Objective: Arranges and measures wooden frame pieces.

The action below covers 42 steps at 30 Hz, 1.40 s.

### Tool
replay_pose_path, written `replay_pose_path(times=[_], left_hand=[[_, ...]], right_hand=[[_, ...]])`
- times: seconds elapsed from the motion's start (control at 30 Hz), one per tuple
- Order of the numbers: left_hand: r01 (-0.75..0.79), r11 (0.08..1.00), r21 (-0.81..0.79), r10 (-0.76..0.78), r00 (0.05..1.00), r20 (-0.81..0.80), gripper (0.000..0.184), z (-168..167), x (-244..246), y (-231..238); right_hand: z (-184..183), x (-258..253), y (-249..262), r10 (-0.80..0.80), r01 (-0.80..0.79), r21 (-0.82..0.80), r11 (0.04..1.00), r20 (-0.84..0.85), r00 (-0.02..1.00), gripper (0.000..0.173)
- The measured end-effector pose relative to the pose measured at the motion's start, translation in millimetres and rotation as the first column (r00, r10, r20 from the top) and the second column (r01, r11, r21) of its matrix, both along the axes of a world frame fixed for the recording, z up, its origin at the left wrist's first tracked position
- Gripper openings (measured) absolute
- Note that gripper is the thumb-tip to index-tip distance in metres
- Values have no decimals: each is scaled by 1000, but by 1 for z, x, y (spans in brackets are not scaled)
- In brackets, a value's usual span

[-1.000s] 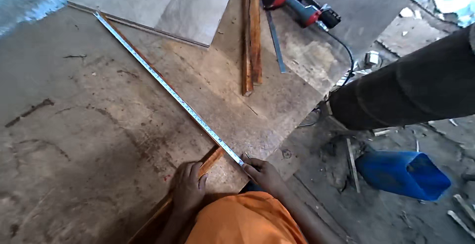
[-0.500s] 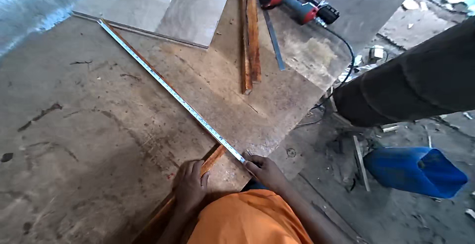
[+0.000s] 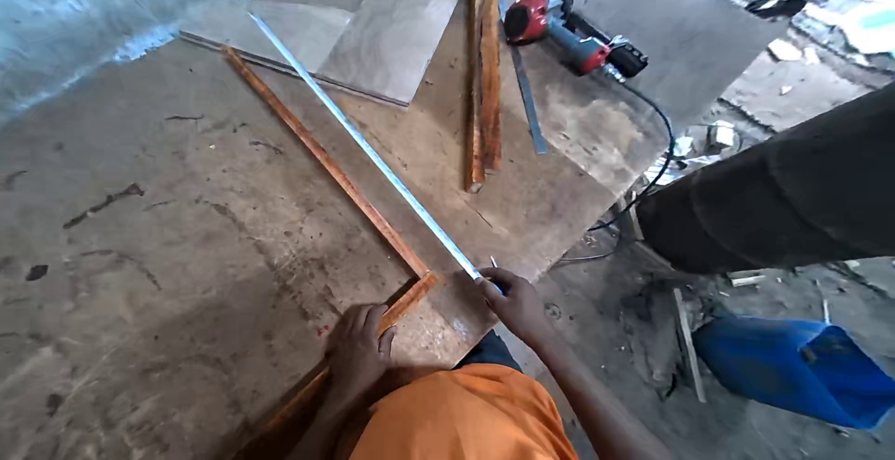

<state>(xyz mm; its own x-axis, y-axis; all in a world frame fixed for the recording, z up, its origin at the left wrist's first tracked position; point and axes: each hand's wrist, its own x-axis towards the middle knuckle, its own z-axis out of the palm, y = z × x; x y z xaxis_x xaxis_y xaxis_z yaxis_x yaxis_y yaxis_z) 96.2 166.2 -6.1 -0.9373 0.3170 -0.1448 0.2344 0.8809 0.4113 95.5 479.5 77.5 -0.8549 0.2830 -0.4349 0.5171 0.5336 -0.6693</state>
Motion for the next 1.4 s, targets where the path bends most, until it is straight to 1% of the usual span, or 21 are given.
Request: replay_pose_path(times=[0.1, 0.17, 0.23, 0.33, 0.37, 0.43, 0.53, 0.6, 0.63, 0.67, 0.77, 0.8, 0.87, 0.93, 1.0, 1.1, 1.17, 1.27, 1.3, 1.33, 1.4], left_hand=[[0, 1000, -10, 0, 1000, -3, 47, -3, 2, 0], [7, 1000, -15, -6, 999, 40, 49, -2, 2, -1], [-10, 1000, 24, 7, 994, 112, 50, 3, -2, 0], [-65, 990, 123, 41, 981, 191, 48, 16, -15, 3], [-78, 987, 138, 50, 979, 197, 48, 22, -21, 6], [-76, 988, 133, 57, 989, 138, 47, 34, -39, 15], [14, 999, 50, -13, 1000, -8, 44, 53, -77, 37], [169, 986, -9, -169, 980, -105, 52, 62, -106, 52], [262, 964, -47, -266, 956, -124, 57, 65, -122, 59], [348, 933, -92, -356, 928, -108, 59, 65, -138, 65], [516, 840, -169, -527, 849, -25, 49, 59, -170, 74], [543, 823, -168, -555, 831, -30, 42, 54, -173, 73], [546, 828, -130, -558, 825, -90, 33, 46, -172, 63], [502, 860, -91, -510, 839, -188, 32, 38, -163, 51], [464, 883, -73, -469, 857, -213, 33, 35, -153, 39], [444, 894, -61, -448, 881, -154, 35, 41, -142, 23], [427, 903, -51, -430, 894, -124, 39, 43, -137, 17], [406, 912, -55, -409, 910, -63, 40, 48, -124, 17], [375, 926, -51, -377, 926, -29, 39, 51, -116, 18], [305, 952, -18, -305, 952, -8, 37, 54, -103, 19], [83, 994, 74, -86, 995, 48, 35, 62, -70, 19]], right_hand=[[-8, 1, 13, 1, 2, 79, 997, -30, 1000, 39], [-3, -7, 16, -7, 1, 156, 988, 37, 999, 43], [-11, -16, 20, 2, -11, 221, 975, 41, 999, 43], [-38, -31, 32, 59, -59, 295, 954, 8, 998, 44], [-46, -36, 36, 76, -75, 327, 942, 9, 997, 48], [-54, -46, 42, 100, -90, 400, 912, -5, 995, 54], [-58, -59, 49, 162, -109, 476, 873, -73, 984, 57], [-58, -64, 51, 211, -133, 517, 845, -94, 973, 57], [-57, -65, 50, 229, -141, 530, 836, -102, 968, 58], [-55, -66, 48, 245, -143, 536, 832, -125, 961, 60], [-44, -64, 36, 265, -131, 448, 885, -252, 931, 60], [-41, -60, 31, 270, -148, 392, 908, -277, 922, 60], [-38, -51, 23, 278, -190, 296, 936, -294, 914, 64], [-37, -45, 18, 260, -202, 219, 955, -282, 924, 64], [-39, -38, 15, 250, -205, 187, 961, -264, 932, 59], [-46, -34, 9, 261, -228, 147, 962, -270, 927, 48], [-49, -33, 3, 294, -284, 76, 956, -291, 910, 42], [-46, -30, -11, 349, -383, -63, 921, -298, 889, 44], [-47, -28, -15, 337, -387, -123, 914, -303, 892, 46], [-48, -28, -20, 311, -377, -188, 907, -305, 900, 48], [-49, -30, -27, 250, -330, -297, 896, -276, 928, 52]])
